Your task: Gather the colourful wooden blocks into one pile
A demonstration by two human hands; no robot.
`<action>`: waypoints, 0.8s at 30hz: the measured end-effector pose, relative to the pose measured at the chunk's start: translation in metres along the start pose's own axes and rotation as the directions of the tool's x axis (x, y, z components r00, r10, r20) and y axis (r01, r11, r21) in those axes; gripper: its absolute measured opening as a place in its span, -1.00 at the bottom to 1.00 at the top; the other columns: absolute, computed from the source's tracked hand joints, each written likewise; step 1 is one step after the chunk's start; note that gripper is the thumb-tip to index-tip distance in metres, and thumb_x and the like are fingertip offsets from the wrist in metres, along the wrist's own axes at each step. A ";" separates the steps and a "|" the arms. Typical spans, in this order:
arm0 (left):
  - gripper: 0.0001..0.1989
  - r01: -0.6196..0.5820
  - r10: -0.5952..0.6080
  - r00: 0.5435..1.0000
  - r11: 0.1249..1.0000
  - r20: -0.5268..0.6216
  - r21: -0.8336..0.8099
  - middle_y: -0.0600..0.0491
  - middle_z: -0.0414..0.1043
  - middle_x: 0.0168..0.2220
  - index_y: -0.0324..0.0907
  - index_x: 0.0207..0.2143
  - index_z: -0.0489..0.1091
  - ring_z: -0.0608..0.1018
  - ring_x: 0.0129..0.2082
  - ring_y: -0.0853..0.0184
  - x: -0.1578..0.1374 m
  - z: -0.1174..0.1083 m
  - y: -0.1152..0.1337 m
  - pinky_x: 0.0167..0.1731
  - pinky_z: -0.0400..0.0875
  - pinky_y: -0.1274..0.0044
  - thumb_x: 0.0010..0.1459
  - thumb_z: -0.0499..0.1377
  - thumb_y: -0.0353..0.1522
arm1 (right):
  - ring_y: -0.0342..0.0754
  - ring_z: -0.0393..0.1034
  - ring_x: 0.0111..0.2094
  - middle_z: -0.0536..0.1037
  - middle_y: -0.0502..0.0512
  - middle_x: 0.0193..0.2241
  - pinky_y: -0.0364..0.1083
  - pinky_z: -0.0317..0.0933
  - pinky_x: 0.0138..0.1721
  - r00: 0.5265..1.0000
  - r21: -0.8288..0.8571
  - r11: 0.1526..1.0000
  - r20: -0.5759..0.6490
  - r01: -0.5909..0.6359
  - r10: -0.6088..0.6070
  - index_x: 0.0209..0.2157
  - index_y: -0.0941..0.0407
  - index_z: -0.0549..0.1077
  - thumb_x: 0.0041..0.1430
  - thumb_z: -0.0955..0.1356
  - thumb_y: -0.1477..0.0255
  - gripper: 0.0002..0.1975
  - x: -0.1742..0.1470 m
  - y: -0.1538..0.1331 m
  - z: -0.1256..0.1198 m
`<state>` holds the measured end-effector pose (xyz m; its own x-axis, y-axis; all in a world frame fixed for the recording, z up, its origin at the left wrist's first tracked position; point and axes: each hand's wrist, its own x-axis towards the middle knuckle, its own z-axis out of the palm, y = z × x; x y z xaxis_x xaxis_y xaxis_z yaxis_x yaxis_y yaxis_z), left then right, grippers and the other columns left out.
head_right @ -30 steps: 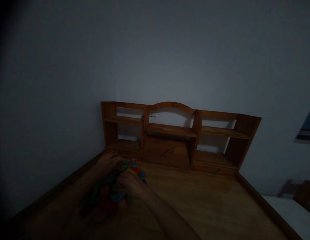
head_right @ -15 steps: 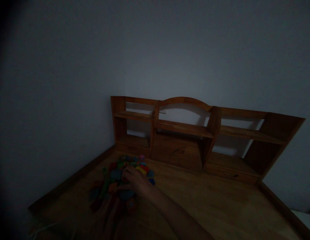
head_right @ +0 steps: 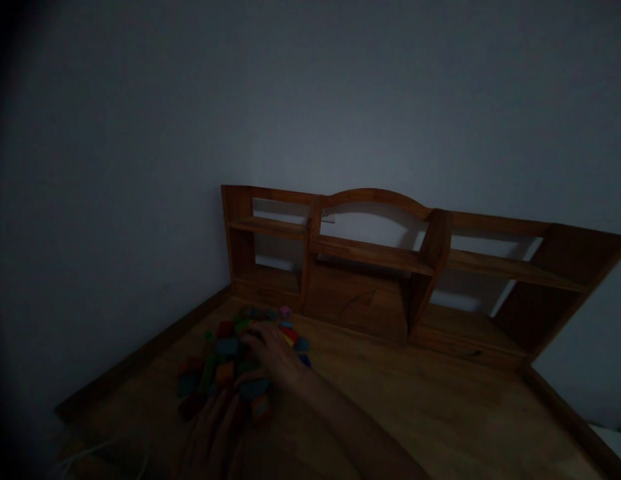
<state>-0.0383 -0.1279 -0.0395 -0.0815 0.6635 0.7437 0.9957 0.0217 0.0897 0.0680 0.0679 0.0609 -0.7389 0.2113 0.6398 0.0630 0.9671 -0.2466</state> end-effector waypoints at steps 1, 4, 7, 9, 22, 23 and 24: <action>-0.21 -0.010 0.010 1.000 1.000 0.005 0.023 -0.15 0.14 0.38 -0.03 0.46 -0.19 0.30 0.32 -0.04 0.000 -0.001 0.000 0.18 0.34 0.02 0.25 0.07 -0.31 | 0.17 0.19 0.27 0.30 0.23 0.24 0.18 0.18 0.26 1.000 -0.004 1.000 -0.010 -0.009 0.009 0.27 -0.02 0.21 0.04 0.56 0.11 -0.16 -0.001 0.000 -0.002; -0.20 -0.042 0.041 0.999 0.999 0.023 0.031 -0.17 0.18 0.35 -0.09 0.46 -0.19 0.30 0.32 -0.03 0.004 -0.005 0.002 0.17 0.36 0.07 0.25 0.07 -0.30 | 0.20 0.14 0.30 0.26 0.26 0.27 0.22 0.14 0.28 0.999 -0.020 0.999 -0.048 -0.025 0.024 0.32 0.00 0.15 0.06 0.55 0.13 -0.11 -0.006 0.002 -0.008; -0.21 -0.044 0.044 0.999 0.999 -0.011 0.016 -0.16 0.15 0.37 -0.09 0.46 -0.18 0.30 0.30 -0.05 0.007 -0.011 0.006 0.15 0.37 0.06 0.25 0.04 -0.29 | 0.25 0.09 0.33 0.23 0.31 0.29 0.27 0.11 0.28 0.996 -0.052 0.998 -0.080 -0.032 0.028 0.34 0.00 0.12 0.03 0.55 0.08 -0.05 -0.017 0.004 -0.022; -0.22 -0.031 0.031 1.000 1.000 -0.005 -0.002 -0.15 0.11 0.39 -0.08 0.47 -0.19 0.28 0.32 -0.05 0.008 -0.013 0.008 0.16 0.35 0.05 0.26 0.02 -0.31 | 0.27 0.09 0.33 0.22 0.31 0.30 0.30 0.12 0.26 0.996 -0.079 0.996 -0.083 -0.046 0.039 0.35 -0.02 0.12 0.04 0.54 0.06 -0.06 -0.029 0.003 -0.040; -0.16 -0.087 0.084 0.996 0.986 -0.027 -0.144 -0.11 0.09 0.39 0.08 0.46 -0.36 0.23 0.33 -0.12 0.019 -0.029 0.031 0.18 0.27 -0.07 0.28 0.07 -0.24 | 0.24 0.28 0.21 0.38 0.31 0.17 0.28 0.17 0.23 0.734 -0.287 0.735 -0.550 -0.615 0.400 0.22 0.05 0.30 0.32 0.32 0.13 -0.47 -0.213 0.020 -0.227; -0.17 -0.132 0.131 0.991 0.978 -0.017 -0.159 -0.10 0.11 0.38 0.12 0.46 -0.33 0.23 0.34 -0.10 0.019 -0.035 0.047 0.20 0.25 -0.07 0.29 0.09 -0.21 | 0.25 0.32 0.17 0.41 0.33 0.13 0.26 0.20 0.19 0.666 -0.254 0.694 -0.614 -0.674 0.423 0.20 0.06 0.31 0.32 0.31 0.12 -0.49 -0.231 0.023 -0.232; -0.20 -0.189 0.192 0.981 0.966 0.000 -0.174 -0.08 0.12 0.36 0.16 0.45 -0.25 0.24 0.33 -0.07 0.017 -0.040 0.067 0.22 0.22 -0.07 0.30 0.11 -0.17 | 0.24 0.35 0.14 0.43 0.35 0.11 0.24 0.24 0.16 0.605 -0.217 0.658 -0.662 -0.721 0.443 0.18 0.06 0.32 0.32 0.29 0.10 -0.50 -0.247 0.027 -0.234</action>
<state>0.0254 -0.1448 0.0059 0.1112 0.6556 0.7469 0.9702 -0.2343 0.0612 0.4088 0.0746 0.0666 0.0250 0.6503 0.7593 0.7197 0.5154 -0.4651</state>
